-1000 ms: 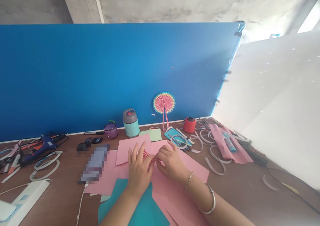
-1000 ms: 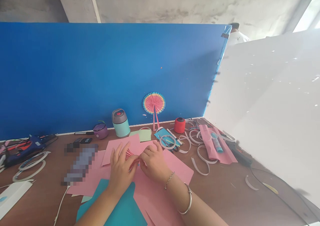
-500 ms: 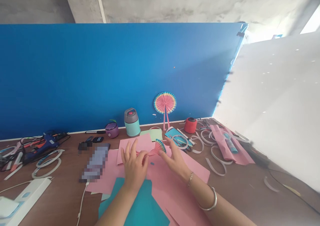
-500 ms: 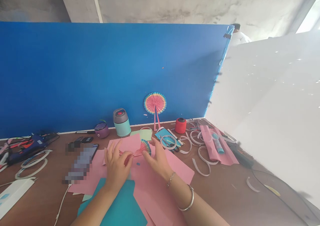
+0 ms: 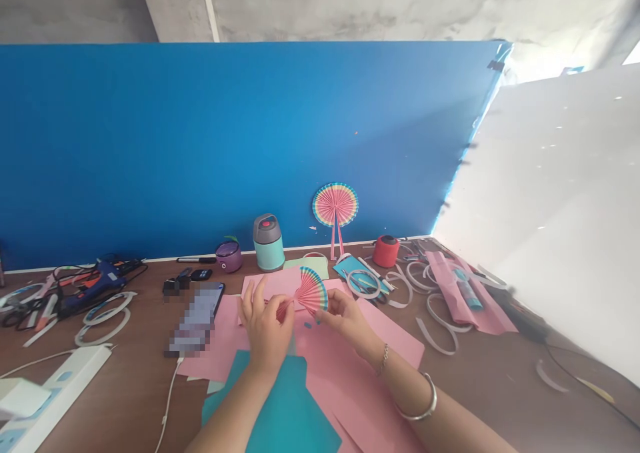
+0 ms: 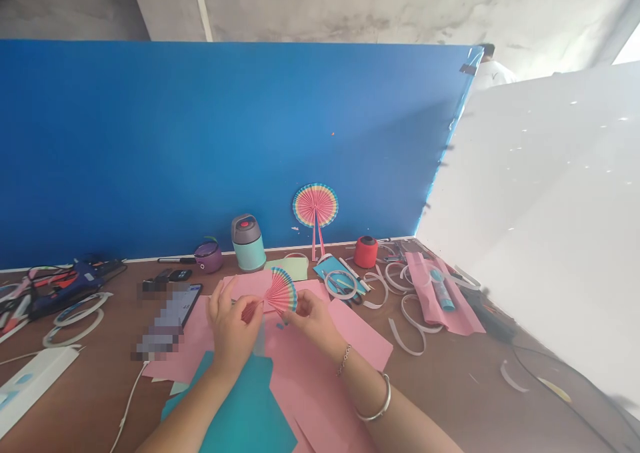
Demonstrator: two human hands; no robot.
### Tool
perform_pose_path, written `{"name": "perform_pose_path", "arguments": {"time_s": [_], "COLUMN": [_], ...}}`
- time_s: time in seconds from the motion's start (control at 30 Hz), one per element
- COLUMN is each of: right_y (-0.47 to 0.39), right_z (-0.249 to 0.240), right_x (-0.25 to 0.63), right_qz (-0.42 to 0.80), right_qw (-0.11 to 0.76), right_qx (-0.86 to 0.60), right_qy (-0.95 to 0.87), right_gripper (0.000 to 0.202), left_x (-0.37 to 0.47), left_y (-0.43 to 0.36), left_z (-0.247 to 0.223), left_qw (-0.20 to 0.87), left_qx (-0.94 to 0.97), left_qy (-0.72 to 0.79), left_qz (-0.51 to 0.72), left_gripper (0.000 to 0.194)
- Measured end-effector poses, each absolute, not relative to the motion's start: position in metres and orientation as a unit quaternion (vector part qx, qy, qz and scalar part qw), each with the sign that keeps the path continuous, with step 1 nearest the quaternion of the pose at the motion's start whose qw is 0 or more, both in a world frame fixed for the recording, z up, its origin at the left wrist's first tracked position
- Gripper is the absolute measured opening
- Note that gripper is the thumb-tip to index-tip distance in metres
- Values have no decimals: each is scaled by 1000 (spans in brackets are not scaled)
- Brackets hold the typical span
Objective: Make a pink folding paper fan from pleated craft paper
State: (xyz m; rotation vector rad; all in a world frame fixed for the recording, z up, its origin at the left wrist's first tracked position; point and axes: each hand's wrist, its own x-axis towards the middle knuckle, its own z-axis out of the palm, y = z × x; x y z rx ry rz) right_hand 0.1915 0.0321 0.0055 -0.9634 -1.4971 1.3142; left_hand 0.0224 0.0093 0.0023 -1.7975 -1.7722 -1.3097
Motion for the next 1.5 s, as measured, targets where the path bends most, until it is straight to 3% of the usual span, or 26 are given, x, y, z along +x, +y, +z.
{"name": "perform_pose_path", "arguments": {"time_s": [0.53,0.63,0.8,1.0,1.13,1.27,1.33,1.43,1.5], "right_y": [27,32,39,37,35,35,33,26,22], "right_z": [10,13,18,19,18,15,14,16,18], "right_x": [191,197,206,208,206,205,204,202,200], "right_qz": [583,595,639,630,603,465,311,65,-34], "right_qw": [393,416,445,442,438,465,466,426,404], "right_qx": [-332,-329,-291,-329,-341,-403,-432,-420,-409], "right_qy": [-629,-604,-556,-548,-573,-636,-707,-799,-817], "right_gripper": [48,42,52,31,27,39,47,40,40], "left_x": [22,21,23,25,26,27,28,31,33], "left_y": [9,9,6,4,4,3,3,2,0], "left_z": [4,6,10,10,9,9,9,8,8], "left_qw": [147,146,148,155,149,144,136,128,129], "left_qx": [-634,-651,-677,-694,-696,-706,-714,-725,-732], "left_qy": [-596,-585,-563,-556,-557,-554,-551,-543,-537], "left_qz": [-471,-461,-451,-430,-428,-417,-411,-404,-399], "left_gripper": [13,16,19,19,19,19,19,20,20]}}
